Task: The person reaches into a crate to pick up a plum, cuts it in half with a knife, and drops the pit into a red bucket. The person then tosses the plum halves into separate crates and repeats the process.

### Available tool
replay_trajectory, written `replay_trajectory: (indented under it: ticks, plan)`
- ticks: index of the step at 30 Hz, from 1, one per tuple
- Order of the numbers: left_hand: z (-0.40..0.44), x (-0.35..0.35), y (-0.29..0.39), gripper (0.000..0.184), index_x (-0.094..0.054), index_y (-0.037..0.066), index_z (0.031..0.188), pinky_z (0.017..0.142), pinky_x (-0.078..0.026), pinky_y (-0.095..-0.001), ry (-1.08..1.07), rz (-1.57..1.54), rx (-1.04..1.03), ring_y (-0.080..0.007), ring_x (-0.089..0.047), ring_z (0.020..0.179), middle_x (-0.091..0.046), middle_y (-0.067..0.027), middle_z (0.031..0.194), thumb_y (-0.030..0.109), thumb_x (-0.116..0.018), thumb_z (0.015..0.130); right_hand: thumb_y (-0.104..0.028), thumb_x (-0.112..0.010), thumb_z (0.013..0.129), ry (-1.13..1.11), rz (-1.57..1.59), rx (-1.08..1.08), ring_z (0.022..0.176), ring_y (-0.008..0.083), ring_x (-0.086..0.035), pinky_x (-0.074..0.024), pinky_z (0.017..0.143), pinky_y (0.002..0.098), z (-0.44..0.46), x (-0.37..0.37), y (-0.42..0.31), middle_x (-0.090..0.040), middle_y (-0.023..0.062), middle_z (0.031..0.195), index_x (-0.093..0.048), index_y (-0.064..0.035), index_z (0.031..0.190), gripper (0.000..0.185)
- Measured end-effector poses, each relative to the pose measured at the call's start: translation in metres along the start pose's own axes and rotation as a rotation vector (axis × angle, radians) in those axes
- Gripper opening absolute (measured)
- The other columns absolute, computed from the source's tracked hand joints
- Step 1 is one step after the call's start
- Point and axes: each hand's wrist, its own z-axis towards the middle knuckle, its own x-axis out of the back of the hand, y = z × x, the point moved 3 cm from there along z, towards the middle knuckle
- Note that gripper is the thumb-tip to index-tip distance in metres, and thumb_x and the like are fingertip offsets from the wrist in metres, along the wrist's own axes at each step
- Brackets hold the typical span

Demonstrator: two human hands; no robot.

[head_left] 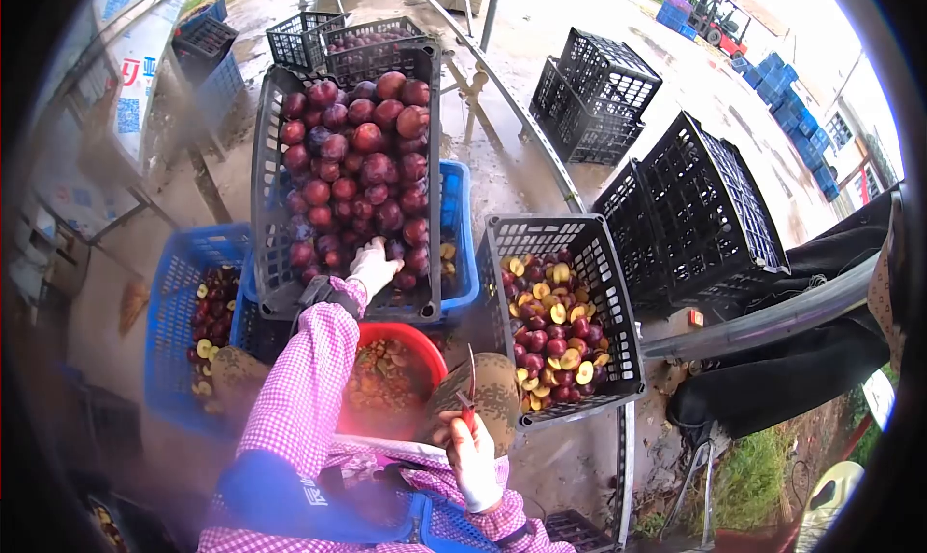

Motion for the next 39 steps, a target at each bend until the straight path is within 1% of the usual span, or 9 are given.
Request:
replay_trajectory:
  ticks: [4, 7, 11, 14, 16, 18, 22, 27, 39]
  plan:
    - [-0.004, 0.002, -0.008, 0.065, -0.043, 0.003, 0.117, 0.094, -0.040, -0.0413, 0.100, -0.146, -0.044, -0.0366, -0.048, 0.112, -0.049, -0.0230, 0.118, 0.023, -0.077, 0.065, -0.018, -0.045, 0.096, -0.011, -0.041, 0.030, 0.053, 0.0019, -0.037, -0.0301, 0.049, 0.0174, 0.013, 0.000, 0.007, -0.058, 0.0002, 0.073, -0.055, -0.0026, 0.107, 0.021]
    - [-0.046, 0.035, 0.014, 0.059, -0.044, 0.005, 0.105, 0.087, -0.041, -0.0387, 0.206, -0.272, -0.312, -0.0322, -0.049, 0.096, -0.046, -0.0159, 0.105, 0.017, -0.076, 0.057, -0.021, -0.044, 0.096, -0.075, -0.213, 0.006, 0.056, 0.0030, -0.041, -0.0336, 0.051, 0.0184, 0.021, -0.003, 0.001, -0.056, -0.0003, 0.072, -0.052, -0.0022, 0.109, 0.024]
    - [-0.125, 0.067, 0.034, 0.056, -0.046, 0.006, 0.103, 0.083, -0.045, -0.0363, 0.288, -0.300, -0.565, -0.0291, -0.056, 0.095, -0.053, -0.0118, 0.098, 0.008, -0.076, 0.057, -0.026, -0.042, 0.098, -0.146, 0.063, -0.094, 0.047, 0.0039, -0.030, -0.0228, 0.042, 0.0199, 0.029, -0.022, -0.015, -0.037, -0.0053, 0.058, -0.053, -0.0066, 0.098, 0.022]
    - [-0.168, 0.064, 0.031, 0.054, -0.046, 0.007, 0.102, 0.077, -0.048, -0.0369, 0.144, -0.308, -0.472, -0.0314, -0.060, 0.085, -0.057, -0.0112, 0.089, 0.013, -0.078, 0.059, -0.023, -0.044, 0.096, -0.207, -0.023, -0.129, 0.046, 0.0050, -0.031, -0.0240, 0.042, 0.0211, 0.028, -0.047, -0.025, -0.037, -0.0052, 0.057, -0.052, -0.0066, 0.095, 0.019]
    - [-0.190, 0.055, 0.023, 0.057, -0.047, 0.008, 0.103, 0.078, -0.048, -0.0374, 0.177, -0.289, -0.495, -0.0315, -0.059, 0.088, -0.056, -0.0119, 0.093, 0.015, -0.080, 0.057, -0.025, -0.045, 0.095, -0.205, -0.294, -0.009, 0.052, 0.0088, -0.045, -0.0366, 0.050, 0.0253, 0.034, -0.047, -0.007, -0.047, 0.0007, 0.060, -0.051, -0.0049, 0.092, 0.022]
    - [-0.207, 0.049, 0.014, 0.058, -0.047, 0.008, 0.105, 0.079, -0.048, -0.0367, 0.157, -0.341, -0.495, -0.0311, -0.059, 0.092, -0.057, -0.0121, 0.097, 0.015, -0.080, 0.058, -0.026, -0.045, 0.096, -0.147, -0.544, 0.254, 0.051, 0.0066, -0.038, -0.0333, 0.048, 0.0221, 0.033, -0.054, -0.002, -0.048, -0.0019, 0.061, -0.052, -0.0045, 0.090, 0.023]
    - [-0.227, 0.047, 0.003, 0.056, -0.047, 0.008, 0.106, 0.080, -0.048, -0.0366, 0.123, -0.439, -0.461, -0.0311, -0.060, 0.094, -0.057, -0.0125, 0.100, 0.013, -0.079, 0.060, -0.023, -0.047, 0.095, -0.164, -0.702, 0.277, 0.055, 0.0120, -0.042, -0.0382, 0.053, 0.0280, 0.024, -0.065, 0.002, -0.049, 0.0053, 0.062, -0.052, -0.0017, 0.089, 0.023]
    - [-0.237, 0.043, -0.010, 0.054, -0.047, 0.009, 0.107, 0.080, -0.048, -0.0367, 0.063, -0.525, -0.380, -0.0319, -0.061, 0.092, -0.057, -0.0132, 0.100, 0.010, -0.078, 0.062, -0.028, -0.047, 0.093, -0.144, -1.024, 0.387, 0.069, 0.0429, -0.059, -0.0449, 0.061, 0.0487, 0.018, -0.069, 0.012, -0.058, 0.0250, 0.071, -0.051, -0.0036, 0.098, 0.025]
    - [-0.258, 0.039, -0.033, 0.055, -0.046, 0.004, 0.108, 0.079, -0.048, -0.0362, -0.089, -0.558, -0.433, -0.0308, -0.060, 0.093, -0.057, -0.0140, 0.096, 0.011, -0.076, 0.063, -0.030, -0.047, 0.093, -0.209, -1.101, 0.325, 0.078, 0.0450, -0.059, -0.0466, 0.066, 0.0497, 0.010, -0.069, 0.047, -0.060, 0.0282, 0.079, -0.051, -0.0009, 0.106, 0.032]
